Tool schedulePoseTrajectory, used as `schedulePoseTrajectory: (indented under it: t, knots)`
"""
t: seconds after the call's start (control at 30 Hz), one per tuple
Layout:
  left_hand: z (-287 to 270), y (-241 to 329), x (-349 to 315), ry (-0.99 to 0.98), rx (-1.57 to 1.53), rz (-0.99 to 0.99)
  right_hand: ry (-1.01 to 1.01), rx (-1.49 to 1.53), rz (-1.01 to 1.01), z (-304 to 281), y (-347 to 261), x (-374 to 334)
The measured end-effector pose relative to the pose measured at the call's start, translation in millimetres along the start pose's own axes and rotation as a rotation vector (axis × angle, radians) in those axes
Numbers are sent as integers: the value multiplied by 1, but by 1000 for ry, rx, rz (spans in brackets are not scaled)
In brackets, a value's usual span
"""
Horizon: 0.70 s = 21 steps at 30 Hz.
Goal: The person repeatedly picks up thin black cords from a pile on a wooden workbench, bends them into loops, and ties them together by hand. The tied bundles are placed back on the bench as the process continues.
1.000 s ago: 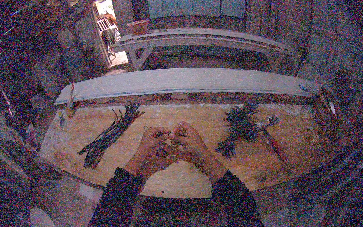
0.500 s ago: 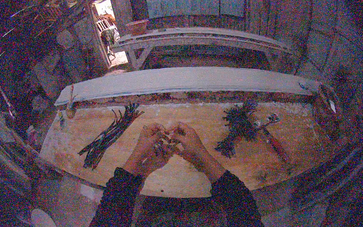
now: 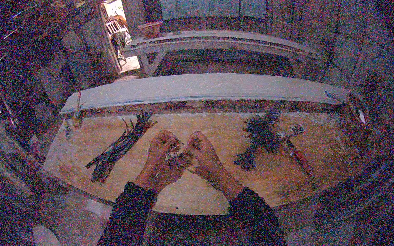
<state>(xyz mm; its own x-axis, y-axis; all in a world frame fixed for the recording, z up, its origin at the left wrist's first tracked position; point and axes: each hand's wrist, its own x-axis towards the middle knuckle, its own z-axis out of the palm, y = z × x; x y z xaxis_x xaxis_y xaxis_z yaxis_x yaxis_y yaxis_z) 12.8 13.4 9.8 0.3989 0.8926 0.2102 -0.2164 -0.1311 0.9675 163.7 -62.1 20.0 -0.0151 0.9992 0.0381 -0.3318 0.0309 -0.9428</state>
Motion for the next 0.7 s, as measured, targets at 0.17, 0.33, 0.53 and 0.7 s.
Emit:
schedulePoseTrajectory:
  t: [0.17,0.33,0.53,0.7]
  knots:
    - [11,6,-6,-115,-150,-49,29,279,41,2,-12,4]
    - [34,30,-33,-148,-501,-370,19,271,-9,-11,-3,14]
    - [-2,1,-3,-148,11,-31,262,-138,36,-7,-7,12]
    - [-6,3,-1,-83,-111,-68,306,-142,-74,-15,-2,17]
